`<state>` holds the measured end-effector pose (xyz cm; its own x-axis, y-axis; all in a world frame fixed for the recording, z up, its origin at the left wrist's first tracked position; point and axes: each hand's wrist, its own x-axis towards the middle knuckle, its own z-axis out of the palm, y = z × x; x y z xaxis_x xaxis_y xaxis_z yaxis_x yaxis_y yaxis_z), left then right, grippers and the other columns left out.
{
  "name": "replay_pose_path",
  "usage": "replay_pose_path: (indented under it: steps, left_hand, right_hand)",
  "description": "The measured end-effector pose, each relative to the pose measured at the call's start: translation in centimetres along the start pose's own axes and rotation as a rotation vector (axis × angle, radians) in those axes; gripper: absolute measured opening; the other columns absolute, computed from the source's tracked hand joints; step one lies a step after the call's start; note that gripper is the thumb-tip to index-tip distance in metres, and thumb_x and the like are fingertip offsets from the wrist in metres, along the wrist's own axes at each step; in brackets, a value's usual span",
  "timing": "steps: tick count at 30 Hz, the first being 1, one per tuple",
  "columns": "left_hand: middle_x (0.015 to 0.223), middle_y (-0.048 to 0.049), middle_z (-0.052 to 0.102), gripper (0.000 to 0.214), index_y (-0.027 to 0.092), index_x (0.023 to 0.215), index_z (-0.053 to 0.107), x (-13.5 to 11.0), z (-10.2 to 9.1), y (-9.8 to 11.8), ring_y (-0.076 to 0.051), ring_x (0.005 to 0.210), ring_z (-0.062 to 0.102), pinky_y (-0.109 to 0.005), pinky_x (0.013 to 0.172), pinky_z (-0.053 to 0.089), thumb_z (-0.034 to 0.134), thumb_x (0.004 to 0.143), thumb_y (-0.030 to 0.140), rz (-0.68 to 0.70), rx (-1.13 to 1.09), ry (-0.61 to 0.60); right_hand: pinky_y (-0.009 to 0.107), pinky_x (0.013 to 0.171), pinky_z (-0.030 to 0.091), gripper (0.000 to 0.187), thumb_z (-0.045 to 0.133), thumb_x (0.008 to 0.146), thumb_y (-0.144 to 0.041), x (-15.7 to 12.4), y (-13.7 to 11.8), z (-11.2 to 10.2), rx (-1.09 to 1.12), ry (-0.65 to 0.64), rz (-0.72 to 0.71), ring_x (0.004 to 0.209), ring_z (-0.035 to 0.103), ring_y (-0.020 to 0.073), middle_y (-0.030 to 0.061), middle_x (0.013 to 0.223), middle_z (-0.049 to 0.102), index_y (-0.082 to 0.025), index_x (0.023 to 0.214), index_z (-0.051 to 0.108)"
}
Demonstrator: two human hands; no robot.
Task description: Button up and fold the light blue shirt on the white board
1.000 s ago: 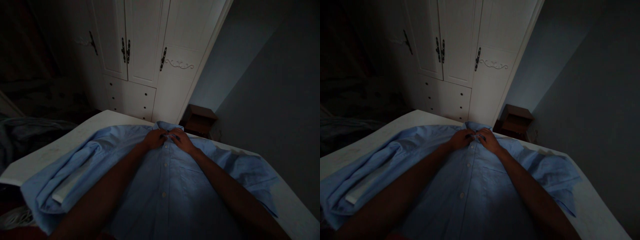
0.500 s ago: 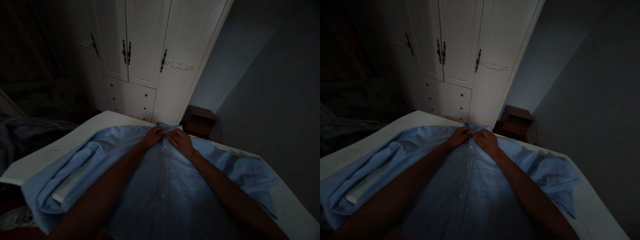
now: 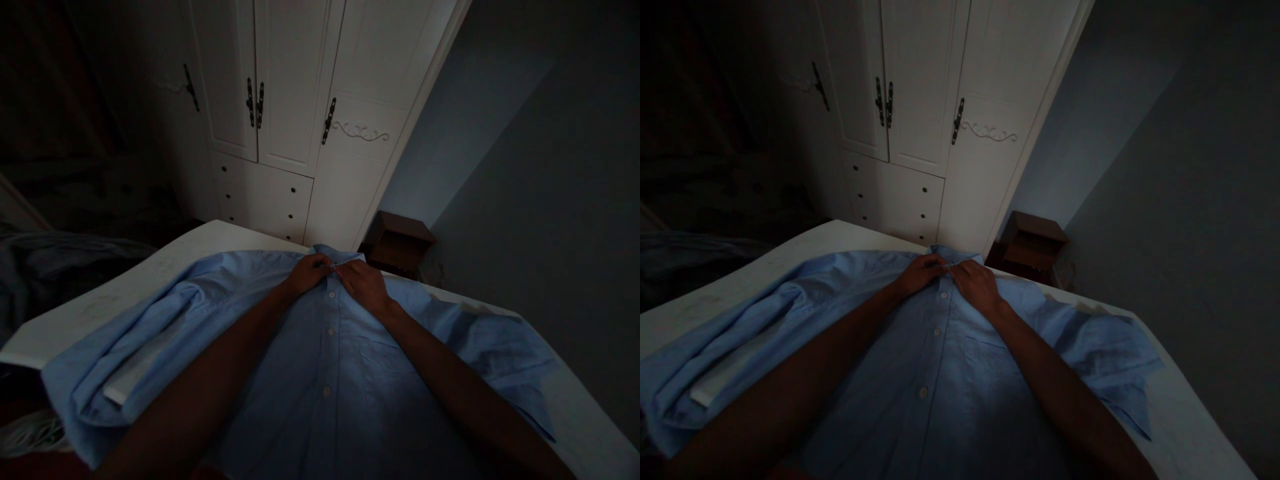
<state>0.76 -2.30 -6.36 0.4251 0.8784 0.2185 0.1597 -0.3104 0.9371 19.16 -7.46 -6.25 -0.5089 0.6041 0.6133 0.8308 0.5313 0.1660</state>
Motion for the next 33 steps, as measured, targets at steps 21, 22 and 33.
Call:
replay_pose_path:
  steps: [21,22,33]
  left_hand:
    - [0.059,0.0033,0.058,0.017,0.017,0.06,0.058,0.2,0.7,0.3,-0.013,0.061,0.055,-0.023,0.058,0.041,0.058,0.074,0.026,0.005,0.15,0.152]
    - [0.058,0.0036,0.058,0.016,0.017,0.06,0.058,0.2,0.6,0.3,-0.012,0.06,0.055,-0.022,0.056,0.04,0.058,0.073,0.026,-0.008,0.133,0.143]
    - [0.053,0.0072,0.054,0.016,0.017,0.072,0.054,0.6,0.0,-0.1,-0.008,0.046,0.049,-0.019,0.046,0.037,0.068,0.066,0.019,-0.069,-0.136,0.036]
  right_hand:
    - [0.033,0.062,0.041,0.035,0.046,0.1,-0.033,0.1,0.3,0.1,0.101,0.011,-0.074,0.064,0.054,0.0173,0.0056,0.065,0.062,-0.022,0.076,0.07]
    - [0.033,0.062,0.041,0.036,0.046,0.1,-0.033,0.1,0.3,0.0,0.102,0.0,-0.073,0.064,0.054,0.0173,0.0056,0.065,0.062,-0.022,0.075,0.07]
    - [0.037,0.078,0.052,0.024,0.05,0.098,-0.035,-0.1,0.2,-0.2,0.395,0.029,0.02,0.086,0.062,0.0214,0.0081,0.09,0.069,-0.023,0.096,0.07]
